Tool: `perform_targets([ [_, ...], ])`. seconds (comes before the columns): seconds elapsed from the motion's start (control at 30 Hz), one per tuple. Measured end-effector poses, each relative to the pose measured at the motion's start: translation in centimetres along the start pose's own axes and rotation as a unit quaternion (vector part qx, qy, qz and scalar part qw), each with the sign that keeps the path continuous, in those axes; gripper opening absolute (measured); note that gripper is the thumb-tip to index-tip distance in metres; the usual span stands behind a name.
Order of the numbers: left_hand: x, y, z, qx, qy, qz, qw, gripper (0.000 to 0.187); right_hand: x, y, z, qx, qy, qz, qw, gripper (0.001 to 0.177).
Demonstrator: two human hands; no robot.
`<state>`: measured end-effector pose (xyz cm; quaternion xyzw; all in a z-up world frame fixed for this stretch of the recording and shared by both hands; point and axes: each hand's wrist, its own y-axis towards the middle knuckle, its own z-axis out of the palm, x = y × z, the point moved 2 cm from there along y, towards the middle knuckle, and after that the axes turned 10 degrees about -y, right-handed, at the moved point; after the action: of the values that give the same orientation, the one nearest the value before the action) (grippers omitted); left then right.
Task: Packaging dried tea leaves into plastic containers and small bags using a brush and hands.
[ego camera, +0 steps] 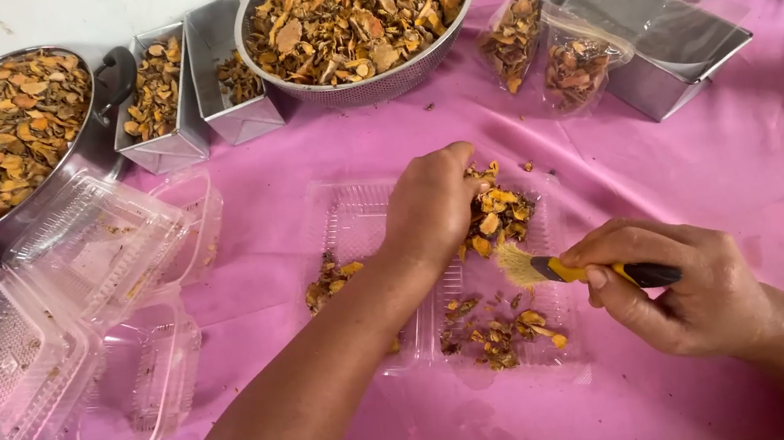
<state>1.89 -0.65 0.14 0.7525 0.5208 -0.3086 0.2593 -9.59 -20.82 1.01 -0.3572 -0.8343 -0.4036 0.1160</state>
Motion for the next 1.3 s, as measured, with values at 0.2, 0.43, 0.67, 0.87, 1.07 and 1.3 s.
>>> perform_targets([
  [0.2, 0.8, 0.4, 0.9, 0.039, 0.187, -0.034, 0.981, 0.033, -0.1, -0.1, 0.0, 0.002, -0.005, 0.01, 1.0, 0.02],
  [0.43, -0.3, -5.1, -0.1, 0.057, 0.22, 0.079, 0.971, 0.018, -0.4, 0.4, 0.3, 0.021, -0.012, 0.026, 0.999, 0.017],
  [0.67, 0.9, -12.4, 1.5, 0.118, 0.226, 0.2, 0.946, 0.034, -1.1, 0.1, 0.6, 0.018, -0.028, 0.013, 0.999, 0.02],
  [0.87, -0.9, -13.7, 3.3, 0.289, 0.215, 0.132, 0.924, 0.032, -1.1, 0.2, 0.8, 0.015, -0.029, 0.023, 0.999, 0.02],
  [1.07, 1.0, -11.4, 5.1, 0.124, 0.182, 0.286, 0.933, 0.043, -0.9, 0.1, 0.8, 0.017, -0.025, 0.032, 0.999, 0.02],
  [1.3, -0.5, -11.4, 3.7, 0.223, 0.142, 0.242, 0.934, 0.026, -0.9, 0.4, 0.6, 0.019, -0.013, 0.007, 1.0, 0.02],
])
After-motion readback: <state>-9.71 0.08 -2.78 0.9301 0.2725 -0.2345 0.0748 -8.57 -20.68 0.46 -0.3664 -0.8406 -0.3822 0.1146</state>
